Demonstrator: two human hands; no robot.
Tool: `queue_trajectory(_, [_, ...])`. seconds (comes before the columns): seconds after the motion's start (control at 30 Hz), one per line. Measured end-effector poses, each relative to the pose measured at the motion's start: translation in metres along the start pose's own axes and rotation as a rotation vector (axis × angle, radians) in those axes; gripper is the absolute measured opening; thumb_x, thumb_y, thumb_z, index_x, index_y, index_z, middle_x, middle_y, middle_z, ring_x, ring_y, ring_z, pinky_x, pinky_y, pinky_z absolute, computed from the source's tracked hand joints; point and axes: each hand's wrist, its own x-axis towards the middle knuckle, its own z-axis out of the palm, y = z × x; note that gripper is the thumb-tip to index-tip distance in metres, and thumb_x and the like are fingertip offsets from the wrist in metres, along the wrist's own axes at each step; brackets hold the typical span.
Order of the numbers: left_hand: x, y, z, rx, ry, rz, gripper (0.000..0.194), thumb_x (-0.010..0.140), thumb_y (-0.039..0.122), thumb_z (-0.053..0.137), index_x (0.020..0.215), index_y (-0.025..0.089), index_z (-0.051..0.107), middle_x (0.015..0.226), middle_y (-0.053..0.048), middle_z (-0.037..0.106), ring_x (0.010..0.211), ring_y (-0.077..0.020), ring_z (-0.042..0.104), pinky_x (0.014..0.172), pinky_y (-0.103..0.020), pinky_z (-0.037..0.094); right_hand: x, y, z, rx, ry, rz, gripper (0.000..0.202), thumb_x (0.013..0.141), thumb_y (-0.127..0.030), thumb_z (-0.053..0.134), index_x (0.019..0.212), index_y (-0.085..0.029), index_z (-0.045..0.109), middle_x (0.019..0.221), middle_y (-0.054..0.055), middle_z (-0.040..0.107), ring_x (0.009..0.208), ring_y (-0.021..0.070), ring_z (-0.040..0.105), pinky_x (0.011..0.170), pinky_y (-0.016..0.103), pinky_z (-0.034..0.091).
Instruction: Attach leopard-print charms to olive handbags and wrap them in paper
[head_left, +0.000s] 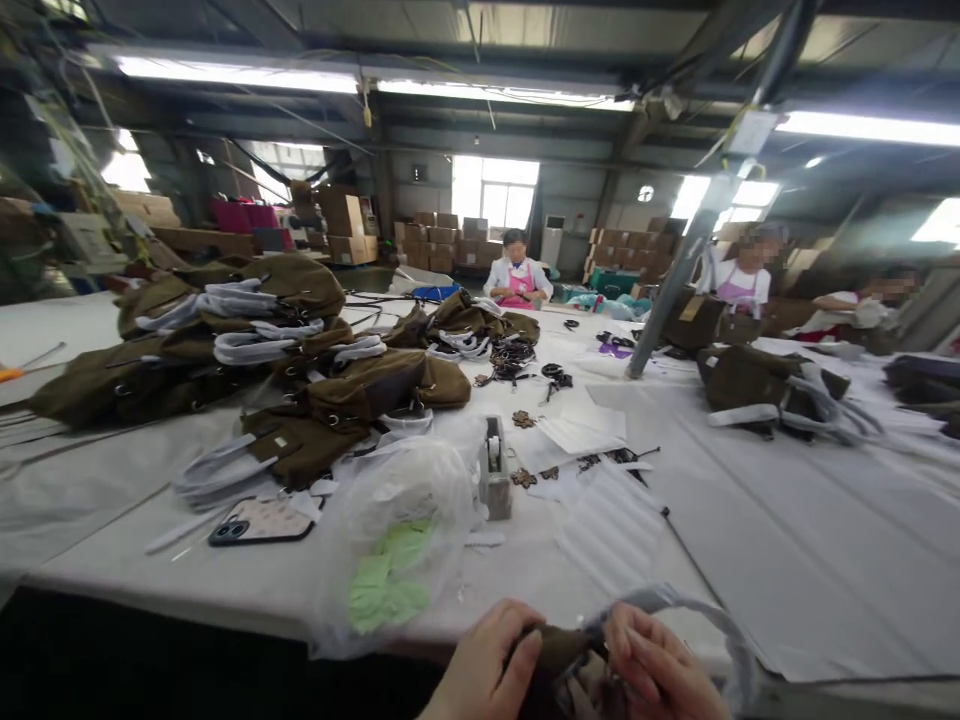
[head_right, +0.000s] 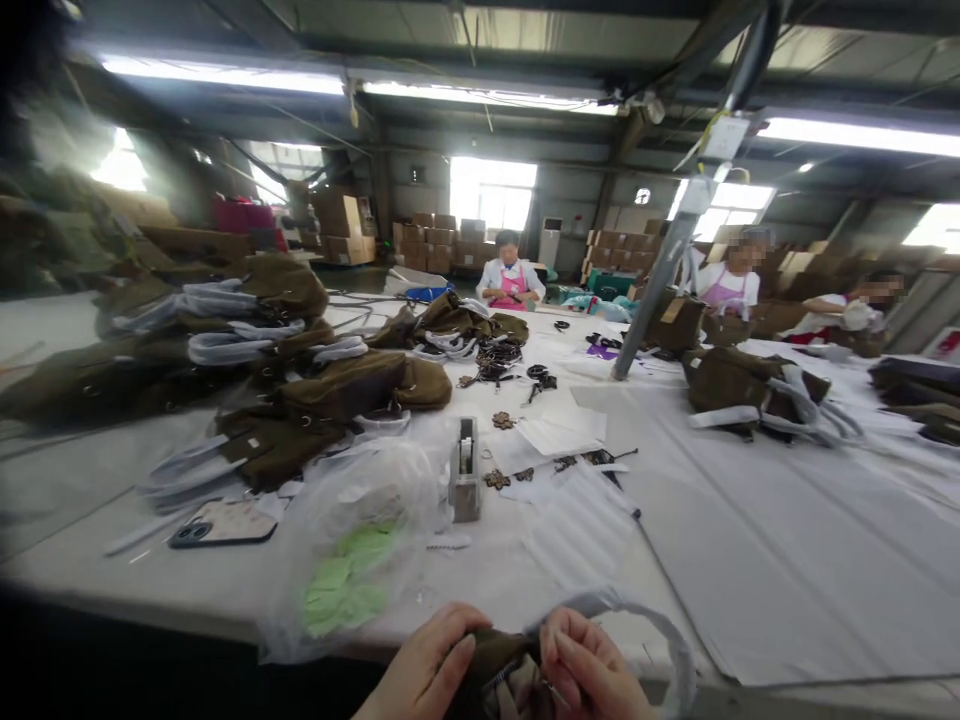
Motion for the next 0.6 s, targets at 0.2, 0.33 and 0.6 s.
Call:
queue_trajectory(0.2, [0.033, -0.017, 0.006, 0.039, -0.015, -0.093, 0.049, 0.097, 0.049, 0.028, 0.1, 0.019, 0.066, 0.098, -0.01, 0.069, 0.093, -0.0226, 0.063, 0.084, -0.033, 0.05, 0.014, 0.002, -0.019, -0.12, 0.149, 0.041, 0.045, 0.069, -0.053, 0.079, 0.071, -0.016, 0.055, 0.048, -0.008, 0.042, 0.035, -0.0014, 0.018, 0.034, 0.013, 0.011])
queue_trajectory(0.33, [0.09, -0.016, -0.056, 0.213, 0.26, -0.023, 0.039, 0.096, 0.044, 0.034, 0.101, 0.02, 0.064, 0.101, -0.01, 0.068, 0.097, -0.0235, 0.062, 0.088, -0.035, 0.048, 0.033, 0.012, -0.042, -0.139, 0.082, 0.044, 0.05, 0.069, -0.06, 0.076, 0.072, -0.016, 0.054, 0.046, -0.008, 0.04, 0.034, -0.001, 0.018, 0.034, 0.014, 0.01])
queue_trajectory(0.6, [0.282, -0.02, -0.139, 0.829, 0.1, -0.143, 0.038, 0.092, 0.041, 0.041, 0.108, 0.017, 0.064, 0.117, -0.013, 0.064, 0.1, -0.0226, 0.064, 0.091, -0.033, 0.047, 0.078, -0.04, -0.088, -0.082, 0.155, -0.006, 0.053, 0.065, -0.064, 0.076, 0.073, -0.018, 0.049, 0.049, -0.011, 0.037, 0.033, -0.0007, 0.012, 0.032, 0.015, 0.007])
